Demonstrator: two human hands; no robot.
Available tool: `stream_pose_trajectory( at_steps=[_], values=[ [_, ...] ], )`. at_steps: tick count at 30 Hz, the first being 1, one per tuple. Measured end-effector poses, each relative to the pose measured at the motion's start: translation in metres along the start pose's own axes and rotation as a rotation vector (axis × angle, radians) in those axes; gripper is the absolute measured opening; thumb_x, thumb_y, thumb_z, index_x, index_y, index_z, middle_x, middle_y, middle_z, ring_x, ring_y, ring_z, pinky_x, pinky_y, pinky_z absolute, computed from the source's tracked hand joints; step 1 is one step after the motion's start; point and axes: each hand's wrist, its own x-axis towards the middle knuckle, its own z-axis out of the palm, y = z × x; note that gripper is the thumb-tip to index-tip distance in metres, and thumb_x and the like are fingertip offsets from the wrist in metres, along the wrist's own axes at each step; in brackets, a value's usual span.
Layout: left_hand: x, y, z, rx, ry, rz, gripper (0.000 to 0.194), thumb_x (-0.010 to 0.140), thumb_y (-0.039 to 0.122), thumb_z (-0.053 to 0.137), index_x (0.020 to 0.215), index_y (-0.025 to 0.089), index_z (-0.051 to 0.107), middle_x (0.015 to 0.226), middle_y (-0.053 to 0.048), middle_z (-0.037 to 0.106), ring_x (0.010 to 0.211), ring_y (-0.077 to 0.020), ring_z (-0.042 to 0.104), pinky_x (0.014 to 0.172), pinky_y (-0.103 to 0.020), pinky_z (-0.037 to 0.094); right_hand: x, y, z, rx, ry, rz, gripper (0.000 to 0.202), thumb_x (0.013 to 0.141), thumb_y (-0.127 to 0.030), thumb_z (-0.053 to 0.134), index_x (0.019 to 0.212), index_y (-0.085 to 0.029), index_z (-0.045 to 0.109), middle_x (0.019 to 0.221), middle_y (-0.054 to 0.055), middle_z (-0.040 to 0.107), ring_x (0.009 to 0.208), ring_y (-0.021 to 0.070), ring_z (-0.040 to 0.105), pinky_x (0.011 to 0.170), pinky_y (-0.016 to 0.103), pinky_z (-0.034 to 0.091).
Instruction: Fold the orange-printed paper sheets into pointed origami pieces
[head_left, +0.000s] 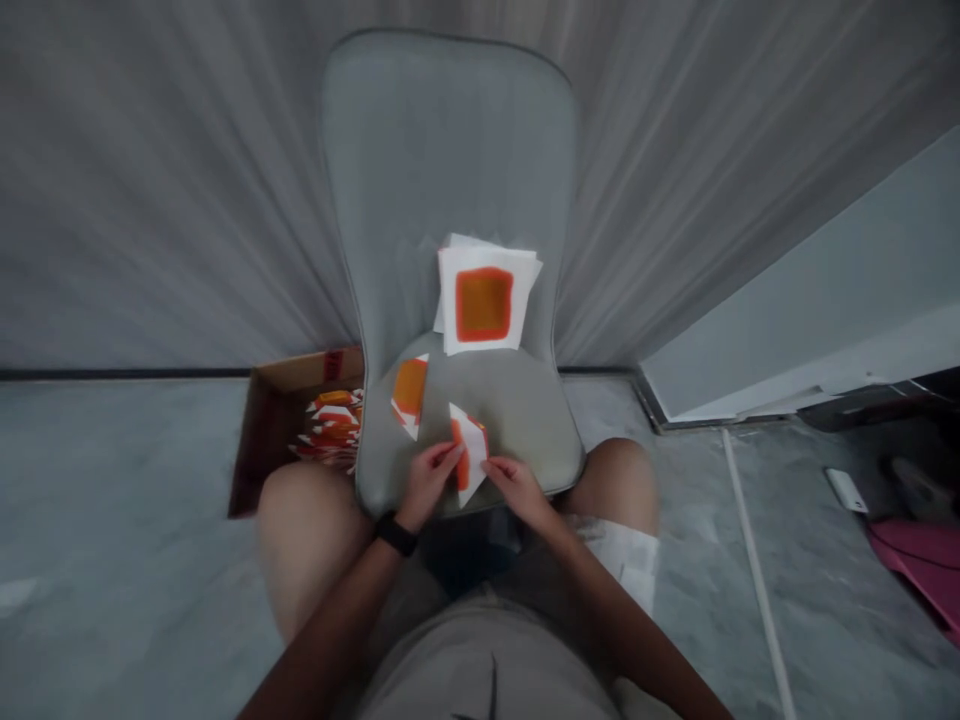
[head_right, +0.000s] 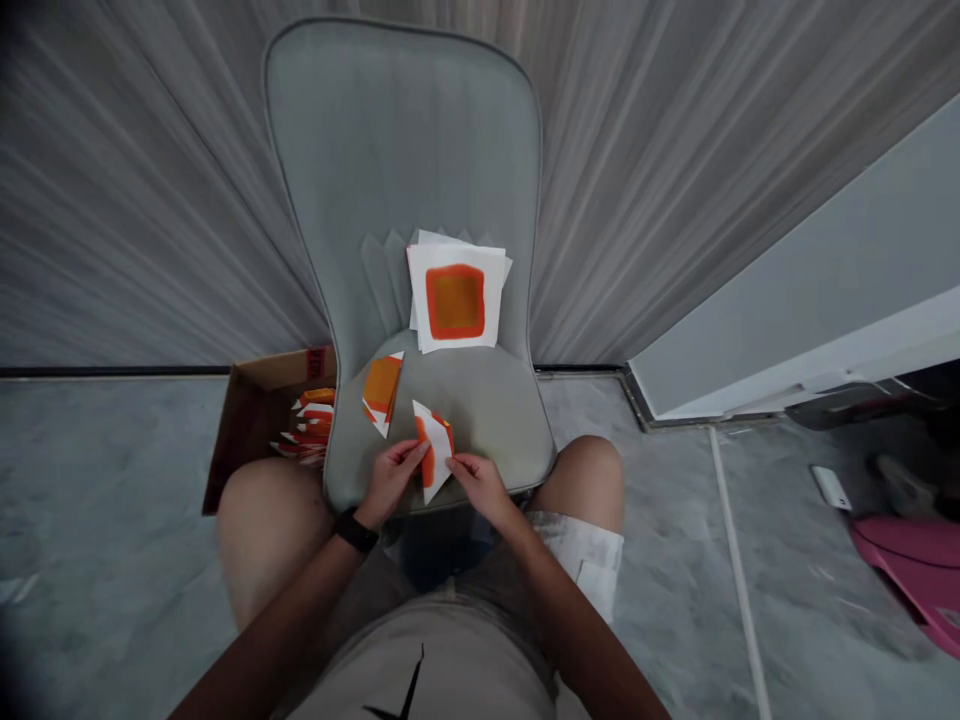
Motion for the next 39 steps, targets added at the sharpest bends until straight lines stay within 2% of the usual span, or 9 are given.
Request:
stream_pose_trajectory(
  at_steps=[6, 8, 11, 14, 18, 23, 31, 36, 39],
  values=[
    [0.004, 0.000, -0.002, 0.025, 0.057, -0.018, 0.053, 0.069, 0.063, 0.087, 0.095, 0.017, 0.080, 0.084, -0.004, 0.077, 0.074, -0.0160, 0.065, 0.072, -0.027, 0.052, -0.007, -0.007, 0.000, -0.212, -0.028, -0.082, 0.035, 0.094, -0.054, 0.062, 0.094, -0.024, 0.080, 0.090, 0.006, 0.079, 0.083, 0.0244, 0.068, 0.080, 0.038, 0.054],
    [0.003, 0.000, -0.001, 0.023, 0.041, -0.038, 0.054, 0.067, 0.064, 0.088, 0.093, 0.017, 0.080, 0.083, -0.005, 0.077, 0.073, -0.0166, 0.066, 0.071, -0.028, 0.053, -0.007, -0.015, 0.000, -0.184, -0.039, -0.085, 0.033, 0.091, -0.050, 0.066, 0.105, -0.023, 0.079, 0.101, 0.008, 0.080, 0.091, 0.0258, 0.071, 0.084, 0.039, 0.055],
    [0.001, 0.003, -0.002, 0.026, -0.016, -0.066, 0.051, 0.064, 0.061, 0.091, 0.089, 0.018, 0.081, 0.084, -0.006, 0.078, 0.073, -0.0180, 0.067, 0.071, -0.029, 0.053, 0.001, -0.028, 0.001, -0.064, 0.015, -0.045, 0.043, 0.088, -0.052, 0.070, 0.117, -0.021, 0.076, 0.108, 0.008, 0.079, 0.095, 0.0252, 0.072, 0.083, 0.038, 0.056],
    [-0.001, 0.006, -0.001, 0.039, -0.051, -0.086, 0.048, 0.063, 0.057, 0.093, 0.087, 0.018, 0.082, 0.083, -0.006, 0.078, 0.073, -0.0187, 0.067, 0.069, -0.029, 0.053, 0.012, -0.034, 0.002, -0.004, 0.114, -0.012, 0.042, 0.089, -0.055, 0.067, 0.107, -0.019, 0.078, 0.098, 0.008, 0.078, 0.087, 0.0227, 0.070, 0.079, 0.035, 0.055],
    [-0.002, 0.010, 0.001, 0.063, -0.047, -0.087, 0.047, 0.068, 0.056, 0.091, 0.095, 0.018, 0.083, 0.090, -0.007, 0.079, 0.079, -0.0195, 0.068, 0.072, -0.029, 0.053, 0.020, -0.027, -0.002, -0.008, 0.118, -0.024, 0.040, 0.091, -0.054, 0.062, 0.098, -0.020, 0.080, 0.093, 0.006, 0.078, 0.084, 0.0217, 0.068, 0.079, 0.034, 0.054],
    [0.001, 0.011, 0.011, 0.072, 0.022, -0.053, 0.050, 0.073, 0.058, 0.087, 0.104, 0.019, 0.082, 0.105, -0.007, 0.080, 0.092, -0.0209, 0.069, 0.084, -0.030, 0.054, 0.018, -0.014, -0.009, -0.045, 0.088, -0.068, 0.040, 0.094, -0.053, 0.059, 0.101, -0.021, 0.081, 0.094, 0.005, 0.080, 0.086, 0.0222, 0.069, 0.081, 0.035, 0.053],
    [0.007, 0.016, 0.026, 0.043, 0.048, -0.102, 0.050, 0.074, 0.062, 0.085, 0.098, 0.018, 0.081, 0.095, -0.005, 0.079, 0.083, -0.0169, 0.068, 0.076, -0.027, 0.053, 0.019, 0.000, -0.011, -0.015, 0.055, -0.074, 0.039, 0.093, -0.054, 0.062, 0.105, -0.022, 0.081, 0.094, 0.005, 0.080, 0.084, 0.0207, 0.068, 0.078, 0.033, 0.052],
    [0.011, 0.019, 0.027, -0.104, 0.082, -0.151, 0.048, 0.063, 0.053, 0.096, 0.094, 0.019, 0.081, 0.090, -0.004, 0.078, 0.078, -0.0135, 0.067, 0.075, -0.025, 0.054, 0.024, 0.007, -0.014, 0.082, -0.037, -0.083, 0.038, 0.090, -0.053, 0.065, 0.104, -0.021, 0.080, 0.096, 0.005, 0.079, 0.083, 0.0197, 0.067, 0.078, 0.033, 0.053],
    [0.014, 0.024, 0.025, -0.117, 0.051, -0.155, 0.050, 0.064, 0.050, 0.096, 0.099, 0.019, 0.081, 0.095, -0.005, 0.079, 0.080, -0.0136, 0.069, 0.077, -0.026, 0.055, 0.025, 0.009, -0.015, 0.114, -0.059, -0.071, 0.039, 0.087, -0.055, 0.068, 0.102, -0.021, 0.080, 0.092, 0.004, 0.079, 0.080, 0.0191, 0.067, 0.075, 0.032, 0.053]
  ],
)
